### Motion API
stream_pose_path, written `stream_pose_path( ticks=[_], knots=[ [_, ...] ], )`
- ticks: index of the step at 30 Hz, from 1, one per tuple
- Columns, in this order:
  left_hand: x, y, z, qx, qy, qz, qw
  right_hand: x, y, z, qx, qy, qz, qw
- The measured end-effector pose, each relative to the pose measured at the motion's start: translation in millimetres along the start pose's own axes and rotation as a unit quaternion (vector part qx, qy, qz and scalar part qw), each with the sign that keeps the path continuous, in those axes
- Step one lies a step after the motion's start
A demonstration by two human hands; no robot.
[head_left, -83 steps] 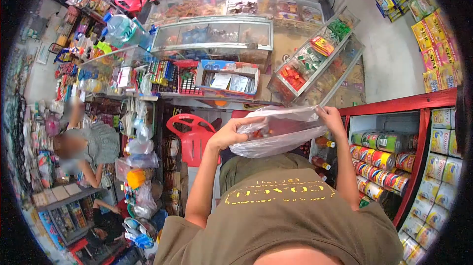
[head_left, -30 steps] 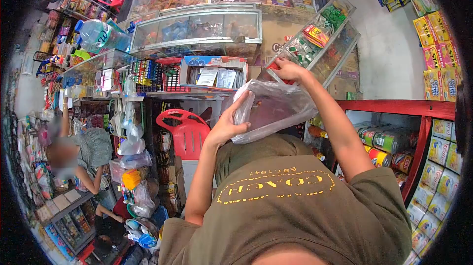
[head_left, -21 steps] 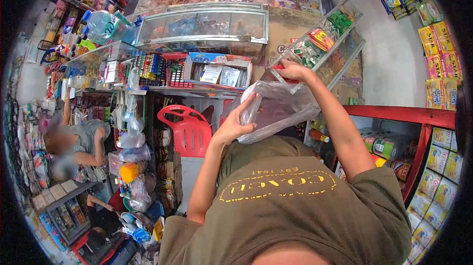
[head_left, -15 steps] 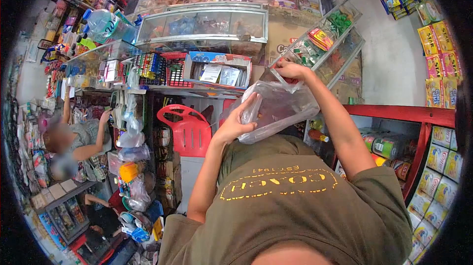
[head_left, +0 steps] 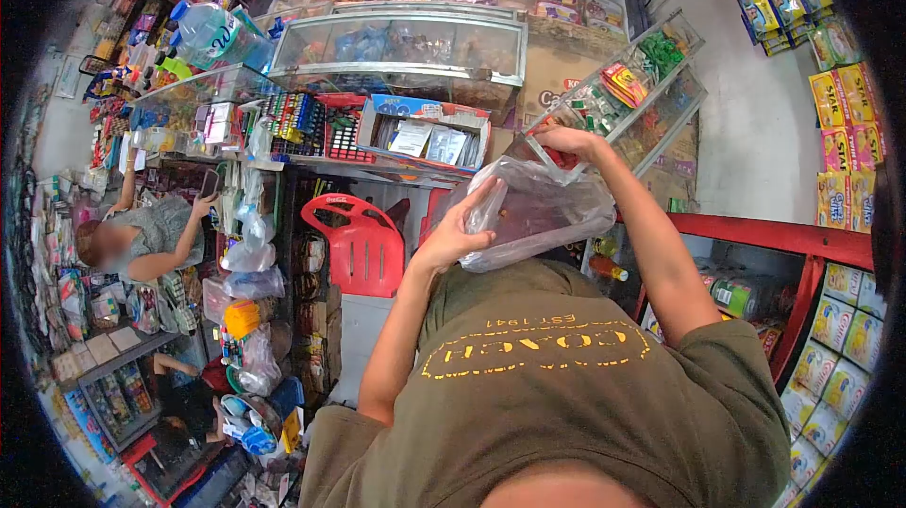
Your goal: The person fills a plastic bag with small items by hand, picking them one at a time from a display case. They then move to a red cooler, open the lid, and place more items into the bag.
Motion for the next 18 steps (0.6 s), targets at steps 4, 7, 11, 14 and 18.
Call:
stream_pose_path(
  ticks=[4,7,11,14,18],
  knots=[
    [-2.5,-4.1,-5.5,-0.016,-0.001,-0.004,1.000,-2.5,-3.6,-2.2,0.005,0.011,0.001,1.000],
    [2.3,-8.7,-14.1,-0.017,0.020,-0.017,0.999,6.8,-4.4,9.2,0.006,-0.008,-0.055,0.998],
    [4.3,-6.6,-16.3,-0.023,0.007,0.019,1.000,5.1,0.0,6.2,0.024,0.034,-0.099,0.994],
    [4.2,-9.4,-19.1,-0.023,0.033,-0.012,0.999,15.0,-6.0,18.1,0.012,0.037,-0.062,0.997],
    [7.0,-9.3,-18.2,-0.035,0.000,0.031,0.999,-1.7,-3.6,-13.5,0.064,-0.031,-0.081,0.994]
  ],
)
Point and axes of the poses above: each hand's wrist, its own z-axis away from the middle knuckle, its own y-axis out of the palm, x = y × z, the point moved 9 cm from there along -z, towards the middle knuckle, and after that the axes turned 2 degrees about y, right-handed, at the moved point
